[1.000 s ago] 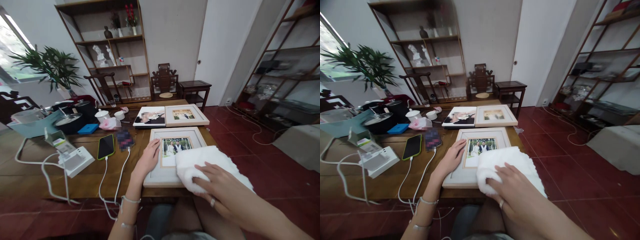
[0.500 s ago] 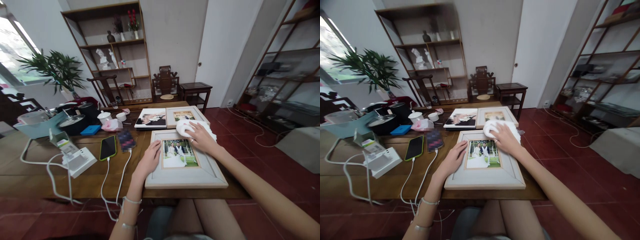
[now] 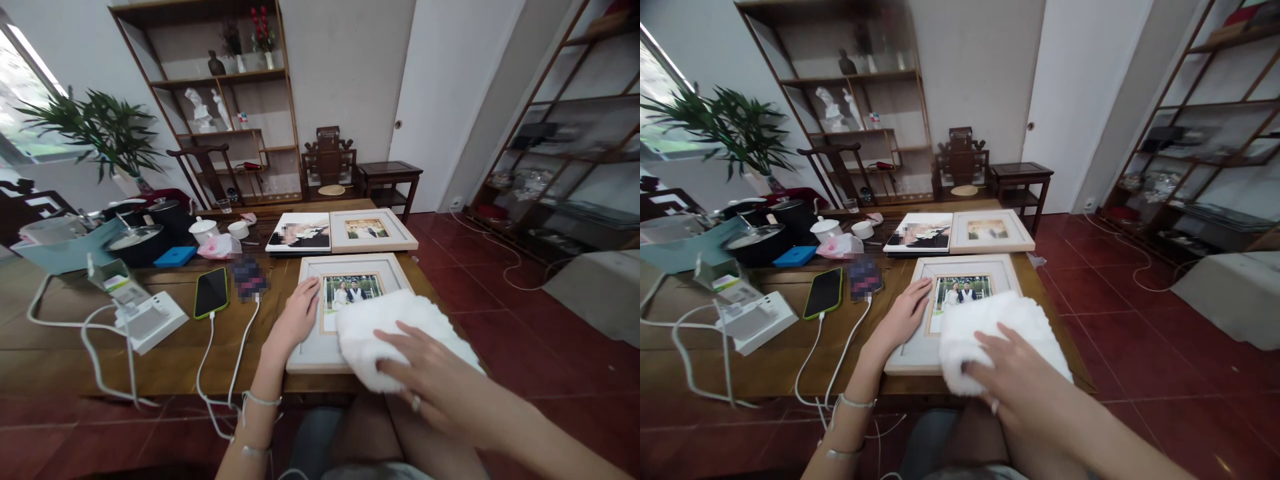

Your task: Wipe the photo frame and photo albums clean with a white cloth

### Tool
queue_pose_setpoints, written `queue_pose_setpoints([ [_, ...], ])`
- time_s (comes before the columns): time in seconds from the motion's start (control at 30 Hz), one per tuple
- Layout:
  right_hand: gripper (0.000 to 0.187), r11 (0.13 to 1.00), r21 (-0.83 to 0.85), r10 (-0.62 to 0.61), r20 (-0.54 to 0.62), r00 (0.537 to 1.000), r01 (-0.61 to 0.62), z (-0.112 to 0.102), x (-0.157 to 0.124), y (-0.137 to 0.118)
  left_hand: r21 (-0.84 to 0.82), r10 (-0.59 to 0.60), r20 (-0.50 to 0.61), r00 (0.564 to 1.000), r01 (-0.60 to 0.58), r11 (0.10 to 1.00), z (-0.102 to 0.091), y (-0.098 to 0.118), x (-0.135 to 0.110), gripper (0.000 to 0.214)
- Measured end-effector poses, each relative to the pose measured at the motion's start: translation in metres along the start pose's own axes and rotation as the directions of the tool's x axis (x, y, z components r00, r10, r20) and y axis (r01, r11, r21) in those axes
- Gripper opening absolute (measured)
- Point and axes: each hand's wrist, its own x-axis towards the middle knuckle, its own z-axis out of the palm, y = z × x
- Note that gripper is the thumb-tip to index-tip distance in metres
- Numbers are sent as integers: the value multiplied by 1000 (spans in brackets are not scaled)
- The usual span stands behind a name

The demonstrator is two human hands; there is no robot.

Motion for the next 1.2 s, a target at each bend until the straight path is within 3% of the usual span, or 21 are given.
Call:
queue_pose_setpoints([
  [0.07,40,999,23,-44,-17,999,45,4,-6,-12,1,5,1,1000,-5,1000,0,0,0,40],
  [0.17,49,1000,11,-24,-68,997,25,10,-6,-9,-3,11,-6,1000,-11,1000,-1,0,0,40],
  [0.3,58,989,-124,66,-154,986,-86,5,7,26,-13,13,-11,1000,-13,1000,-1,0,0,40],
  [0.47,50,924,-343,69,-288,955,-170,-11,40,84,-15,13,-14,1000,-14,1000,-2,1,0,39],
  [0.63,69,892,-419,106,-169,980,-169,0,65,107,-15,6,-17,1000,-7,1000,-2,1,0,39],
  [0.77,63,928,-339,129,-99,987,-155,4,57,84,-20,1,-13,1000,-1,1000,-1,0,-1,39],
  [0.97,69,980,-173,111,40,993,-103,-13,6,15,-29,-12,-8,1000,12,1000,0,1,-2,39],
  [1.1,64,991,-117,64,-1,998,-64,-18,-15,-17,-30,-7,-6,1000,6,1000,0,1,-2,39],
  [1.2,61,990,-110,80,-34,996,-83,-10,-11,-17,-44,8,-15,1000,-9,999,0,0,-1,38],
])
